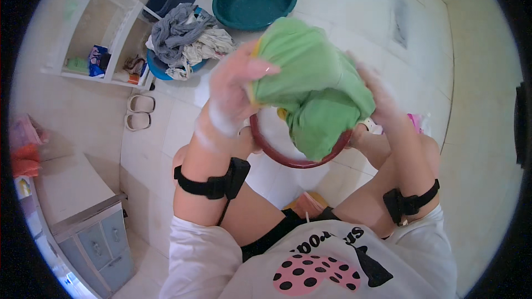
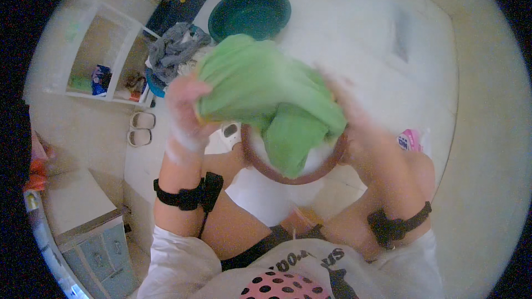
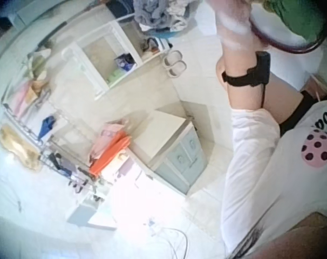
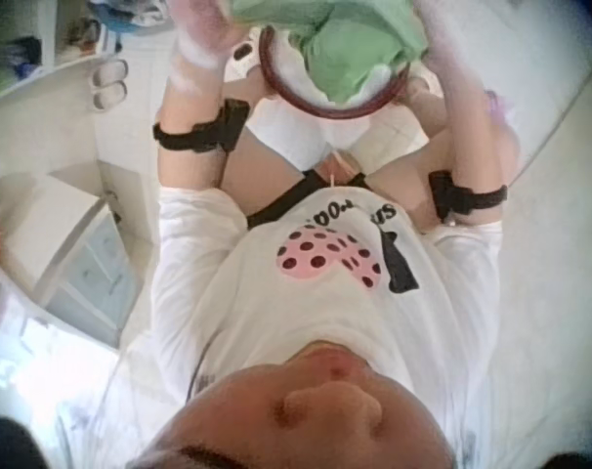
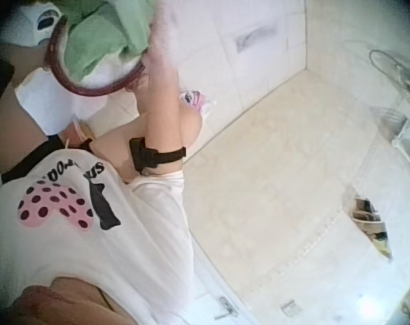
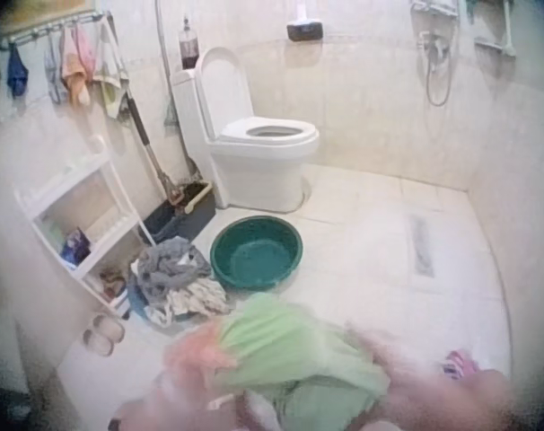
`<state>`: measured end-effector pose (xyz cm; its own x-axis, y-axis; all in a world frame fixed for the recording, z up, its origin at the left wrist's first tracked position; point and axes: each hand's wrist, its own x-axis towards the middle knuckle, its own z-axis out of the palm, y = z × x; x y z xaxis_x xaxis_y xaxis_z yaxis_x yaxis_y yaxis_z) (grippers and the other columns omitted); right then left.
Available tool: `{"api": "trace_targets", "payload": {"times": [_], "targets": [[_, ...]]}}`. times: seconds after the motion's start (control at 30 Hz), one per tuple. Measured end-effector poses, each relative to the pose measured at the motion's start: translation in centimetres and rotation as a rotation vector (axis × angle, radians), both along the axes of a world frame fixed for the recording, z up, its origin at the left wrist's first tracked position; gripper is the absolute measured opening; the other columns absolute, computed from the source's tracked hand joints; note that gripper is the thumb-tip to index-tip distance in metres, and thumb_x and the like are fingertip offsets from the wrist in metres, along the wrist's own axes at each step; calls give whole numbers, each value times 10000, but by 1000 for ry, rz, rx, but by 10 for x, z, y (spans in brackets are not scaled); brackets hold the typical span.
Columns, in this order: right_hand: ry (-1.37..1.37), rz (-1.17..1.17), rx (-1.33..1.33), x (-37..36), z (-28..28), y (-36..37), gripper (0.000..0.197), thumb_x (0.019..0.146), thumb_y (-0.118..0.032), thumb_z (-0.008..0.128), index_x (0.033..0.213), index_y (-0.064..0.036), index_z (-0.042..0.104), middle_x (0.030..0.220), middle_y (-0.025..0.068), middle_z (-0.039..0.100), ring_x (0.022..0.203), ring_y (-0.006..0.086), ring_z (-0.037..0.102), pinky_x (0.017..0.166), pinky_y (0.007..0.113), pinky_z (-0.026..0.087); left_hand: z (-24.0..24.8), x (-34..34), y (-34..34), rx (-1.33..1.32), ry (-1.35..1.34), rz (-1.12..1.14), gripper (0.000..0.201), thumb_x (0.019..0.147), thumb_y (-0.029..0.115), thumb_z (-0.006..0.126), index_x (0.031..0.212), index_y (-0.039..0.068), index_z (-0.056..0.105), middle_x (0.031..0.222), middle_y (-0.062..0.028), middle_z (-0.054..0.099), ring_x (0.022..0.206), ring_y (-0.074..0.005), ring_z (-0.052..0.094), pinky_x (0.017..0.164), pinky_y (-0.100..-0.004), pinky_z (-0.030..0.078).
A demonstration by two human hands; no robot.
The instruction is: Hand washing a green cloth in a bucket of soapy water.
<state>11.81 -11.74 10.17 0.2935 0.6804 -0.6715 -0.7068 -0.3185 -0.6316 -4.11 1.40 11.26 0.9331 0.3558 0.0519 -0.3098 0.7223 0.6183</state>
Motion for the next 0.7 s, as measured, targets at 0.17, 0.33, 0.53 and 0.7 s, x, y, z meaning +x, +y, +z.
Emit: {"api": "trace_targets", "payload": {"times": [0.17,0.33,0.53,0.7], "targets": [[-457,-363,397,66,-39,6,417,866,-392,403,1021,-19,508,993,110,550,946,166,512,809,330,408,19,1,-6,559,236,89,251,537,182,622,716,7,611,1151,-160,456,1164,-290,293,977,-366,169],[-162,-366,655,70,-12,5,398,886,-374,362,1045,-33,491,1007,87,546,948,179,513,850,327,385,19,12,-12,1584,261,277,148,591,126,648,666,23,573,1210,-200,374,1121,-385,299,951,-438,189],[183,-202,935,75,2,1,359,888,-342,362,1012,-41,515,977,64,565,917,189,535,827,332,416,10,25,-16,1441,218,199,135,604,108,624,704,24,593,1199,-206,381,1120,-389,298,955,-416,208],[174,-269,974,80,7,-4,313,902,-278,338,1013,-50,521,988,70,576,904,184,558,792,347,461,21,34,-21,1656,141,178,220,574,60,568,790,35,599,1172,-210,397,1108,-381,311,942,-401,254]]}}
